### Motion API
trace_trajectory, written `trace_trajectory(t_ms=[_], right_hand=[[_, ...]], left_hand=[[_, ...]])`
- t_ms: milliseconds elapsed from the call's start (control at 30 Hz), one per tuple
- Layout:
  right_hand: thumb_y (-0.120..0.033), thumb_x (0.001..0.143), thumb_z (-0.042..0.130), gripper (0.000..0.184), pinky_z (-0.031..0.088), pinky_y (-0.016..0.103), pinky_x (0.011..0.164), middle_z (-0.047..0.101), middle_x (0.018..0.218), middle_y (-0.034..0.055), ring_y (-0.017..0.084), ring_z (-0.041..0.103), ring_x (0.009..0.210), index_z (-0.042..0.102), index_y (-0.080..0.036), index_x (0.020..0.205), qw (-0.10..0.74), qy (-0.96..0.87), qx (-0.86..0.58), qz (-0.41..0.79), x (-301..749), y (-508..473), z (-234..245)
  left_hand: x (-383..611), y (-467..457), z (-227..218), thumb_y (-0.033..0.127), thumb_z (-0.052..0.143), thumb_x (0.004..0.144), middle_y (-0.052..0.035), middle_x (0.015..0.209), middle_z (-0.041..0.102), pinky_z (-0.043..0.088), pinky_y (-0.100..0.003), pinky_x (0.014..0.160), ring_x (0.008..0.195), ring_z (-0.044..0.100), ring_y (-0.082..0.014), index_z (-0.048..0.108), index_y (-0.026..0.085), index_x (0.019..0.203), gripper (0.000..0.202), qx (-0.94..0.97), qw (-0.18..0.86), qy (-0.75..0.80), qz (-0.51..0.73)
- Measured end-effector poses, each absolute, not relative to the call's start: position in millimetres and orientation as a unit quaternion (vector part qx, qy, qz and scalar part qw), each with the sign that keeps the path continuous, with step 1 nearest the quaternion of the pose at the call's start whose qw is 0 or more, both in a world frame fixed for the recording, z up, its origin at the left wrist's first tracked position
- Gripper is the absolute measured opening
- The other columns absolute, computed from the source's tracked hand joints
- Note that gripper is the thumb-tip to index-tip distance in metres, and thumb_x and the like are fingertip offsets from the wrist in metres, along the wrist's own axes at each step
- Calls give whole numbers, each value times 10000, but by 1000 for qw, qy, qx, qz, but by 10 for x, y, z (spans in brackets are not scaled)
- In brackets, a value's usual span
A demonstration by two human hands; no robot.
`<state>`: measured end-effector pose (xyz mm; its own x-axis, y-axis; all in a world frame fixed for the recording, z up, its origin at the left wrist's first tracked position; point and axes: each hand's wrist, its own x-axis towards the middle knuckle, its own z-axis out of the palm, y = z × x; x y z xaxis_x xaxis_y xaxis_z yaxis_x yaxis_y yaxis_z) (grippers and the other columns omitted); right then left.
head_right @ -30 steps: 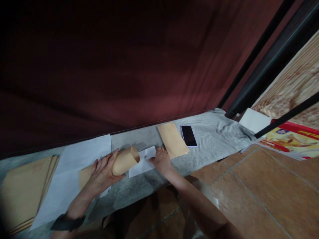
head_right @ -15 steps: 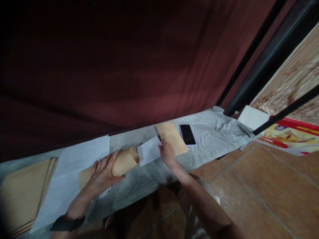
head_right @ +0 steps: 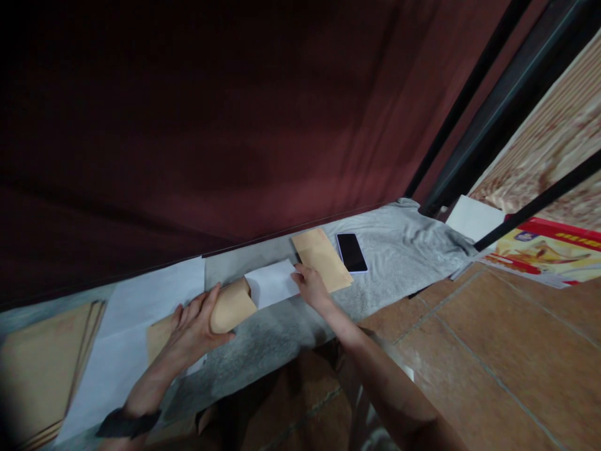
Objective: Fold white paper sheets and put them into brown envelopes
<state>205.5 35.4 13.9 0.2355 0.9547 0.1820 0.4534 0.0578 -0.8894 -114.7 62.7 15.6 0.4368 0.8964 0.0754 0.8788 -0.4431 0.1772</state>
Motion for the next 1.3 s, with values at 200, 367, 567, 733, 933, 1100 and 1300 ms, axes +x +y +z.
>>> trace_trajectory(t_ms=[200,367,567,733,933,1100,1300], right_hand=[[-179,806,568,186,395,235,526,539,575,-40,136,510,555,524,-222,631,424,-530,-641,358,2128,352,182],[-214,849,566,228,404,231,457,544,555,-46,125,507,470,525,-221,625,413,-519,-633,399,2052,355,103],[-256,904,574,251,465,241,607,572,602,-33,135,560,604,628,-200,665,411,-542,-619,392,1747,355,10],[-193,894,572,296,484,282,843,673,856,36,179,622,925,624,-199,602,411,-567,-604,381,1485,360,-19],[-162,868,549,231,460,242,624,694,777,13,156,629,702,676,-207,681,399,-501,-618,456,1366,340,-72],[-236,839,574,173,389,214,531,624,624,-19,132,575,589,690,-190,720,429,-455,-622,471,1404,318,-111],[-257,771,637,91,358,211,503,593,585,-41,113,524,532,658,-190,713,454,-410,-640,465,1389,320,-151]], left_hand=[[-1147,622,172,453,717,713,-160,1450,466,109,-616,1202,1375,421,-371,111,239,1605,1099,853,42,514,86],[-1123,618,160,455,731,709,-165,1445,478,124,-628,1198,1360,437,-374,110,243,1604,1110,867,41,486,99],[-961,579,187,466,743,710,-170,1471,453,126,-620,1203,1380,421,-376,111,243,1605,1118,886,34,447,120],[-856,562,205,471,739,716,-168,1473,453,135,-606,1205,1391,418,-370,86,249,1609,1128,892,44,428,137],[-801,545,206,482,732,714,-177,1475,458,120,-596,1208,1397,411,-373,110,246,1606,1113,900,31,409,146],[-805,547,221,468,730,725,-181,1477,459,124,-596,1206,1397,417,-374,105,250,1605,1101,905,23,401,141],[-806,544,229,438,725,745,-184,1493,455,114,-601,1207,1407,415,-377,135,251,1603,1058,909,9,391,143]])
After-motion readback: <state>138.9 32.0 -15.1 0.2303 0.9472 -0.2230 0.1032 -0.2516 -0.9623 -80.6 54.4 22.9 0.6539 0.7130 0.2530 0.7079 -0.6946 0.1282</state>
